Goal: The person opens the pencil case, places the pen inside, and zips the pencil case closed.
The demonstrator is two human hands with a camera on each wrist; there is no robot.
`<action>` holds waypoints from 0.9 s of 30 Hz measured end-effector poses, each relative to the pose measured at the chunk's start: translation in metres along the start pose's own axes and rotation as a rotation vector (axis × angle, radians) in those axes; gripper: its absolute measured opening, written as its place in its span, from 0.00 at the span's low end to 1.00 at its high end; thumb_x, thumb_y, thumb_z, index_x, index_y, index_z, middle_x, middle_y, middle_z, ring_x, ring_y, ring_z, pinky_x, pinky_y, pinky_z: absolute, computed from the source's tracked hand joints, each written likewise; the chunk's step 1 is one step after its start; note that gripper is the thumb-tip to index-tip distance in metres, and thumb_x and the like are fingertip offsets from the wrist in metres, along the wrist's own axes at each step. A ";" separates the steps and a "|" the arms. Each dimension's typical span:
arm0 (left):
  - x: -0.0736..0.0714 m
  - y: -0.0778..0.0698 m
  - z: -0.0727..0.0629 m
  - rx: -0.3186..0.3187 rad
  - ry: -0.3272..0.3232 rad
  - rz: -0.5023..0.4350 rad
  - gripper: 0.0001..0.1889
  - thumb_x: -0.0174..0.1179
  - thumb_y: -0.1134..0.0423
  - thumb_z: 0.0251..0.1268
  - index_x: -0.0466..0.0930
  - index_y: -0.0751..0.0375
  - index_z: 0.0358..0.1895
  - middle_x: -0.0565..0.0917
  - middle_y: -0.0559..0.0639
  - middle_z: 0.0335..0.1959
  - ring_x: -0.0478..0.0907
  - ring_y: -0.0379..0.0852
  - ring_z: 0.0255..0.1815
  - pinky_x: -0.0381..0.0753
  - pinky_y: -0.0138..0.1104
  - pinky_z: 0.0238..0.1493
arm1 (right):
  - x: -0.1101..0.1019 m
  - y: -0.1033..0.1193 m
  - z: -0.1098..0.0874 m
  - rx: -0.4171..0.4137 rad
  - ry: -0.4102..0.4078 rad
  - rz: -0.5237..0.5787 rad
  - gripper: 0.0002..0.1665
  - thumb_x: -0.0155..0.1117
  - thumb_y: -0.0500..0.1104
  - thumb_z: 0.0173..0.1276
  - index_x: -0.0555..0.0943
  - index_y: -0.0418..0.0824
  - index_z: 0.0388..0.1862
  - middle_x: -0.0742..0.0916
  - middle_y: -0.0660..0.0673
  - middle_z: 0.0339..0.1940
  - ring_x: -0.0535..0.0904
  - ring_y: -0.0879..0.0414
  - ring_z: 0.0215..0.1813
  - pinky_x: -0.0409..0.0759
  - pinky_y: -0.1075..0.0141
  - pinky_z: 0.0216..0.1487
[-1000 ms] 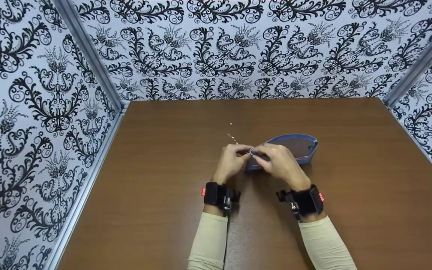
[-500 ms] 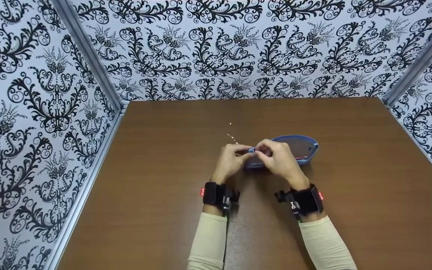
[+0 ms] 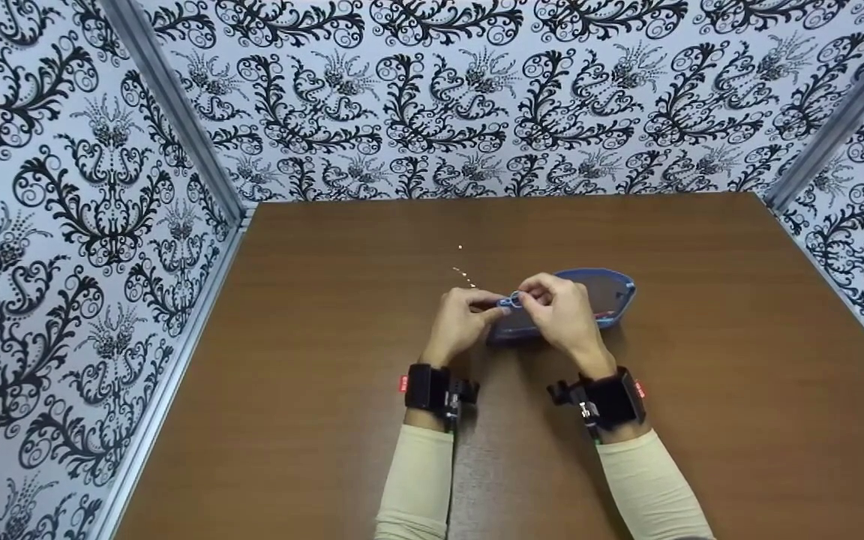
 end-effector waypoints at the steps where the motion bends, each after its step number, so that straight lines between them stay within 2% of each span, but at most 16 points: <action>1: 0.000 0.000 0.000 0.003 -0.001 0.003 0.07 0.70 0.65 0.58 0.90 0.62 0.39 0.89 0.51 0.37 0.85 0.40 0.37 0.81 0.29 0.41 | 0.000 0.000 0.000 0.003 0.000 0.001 0.02 0.68 0.32 0.61 0.85 0.32 0.33 0.86 0.44 0.24 0.78 0.57 0.25 0.72 0.74 0.28; 9: 0.000 0.001 0.000 0.008 0.000 0.018 0.07 0.71 0.65 0.58 0.90 0.62 0.38 0.89 0.52 0.36 0.85 0.40 0.36 0.82 0.32 0.40 | -0.001 -0.002 0.000 0.026 0.019 -0.020 0.01 0.68 0.32 0.61 0.85 0.33 0.32 0.86 0.44 0.24 0.78 0.57 0.25 0.73 0.74 0.28; 17: -0.006 0.006 -0.002 -0.037 0.000 -0.009 0.08 0.71 0.63 0.58 0.90 0.61 0.39 0.89 0.52 0.37 0.84 0.40 0.37 0.80 0.30 0.41 | -0.006 -0.010 0.000 0.042 0.020 -0.063 0.03 0.68 0.32 0.62 0.85 0.32 0.32 0.86 0.43 0.25 0.80 0.55 0.26 0.73 0.74 0.28; 27: -0.009 0.010 -0.003 -0.076 -0.004 -0.041 0.08 0.71 0.64 0.57 0.90 0.62 0.39 0.89 0.53 0.38 0.85 0.47 0.40 0.81 0.32 0.43 | -0.010 -0.015 0.000 0.056 0.032 -0.083 0.04 0.68 0.34 0.63 0.85 0.32 0.33 0.86 0.43 0.25 0.79 0.55 0.26 0.72 0.73 0.28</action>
Point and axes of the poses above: each hand's wrist, its own z-axis towards the middle knuckle, its own x-axis out of the palm, y = z × x, the point moved 8 cm from there along z, towards the middle knuckle
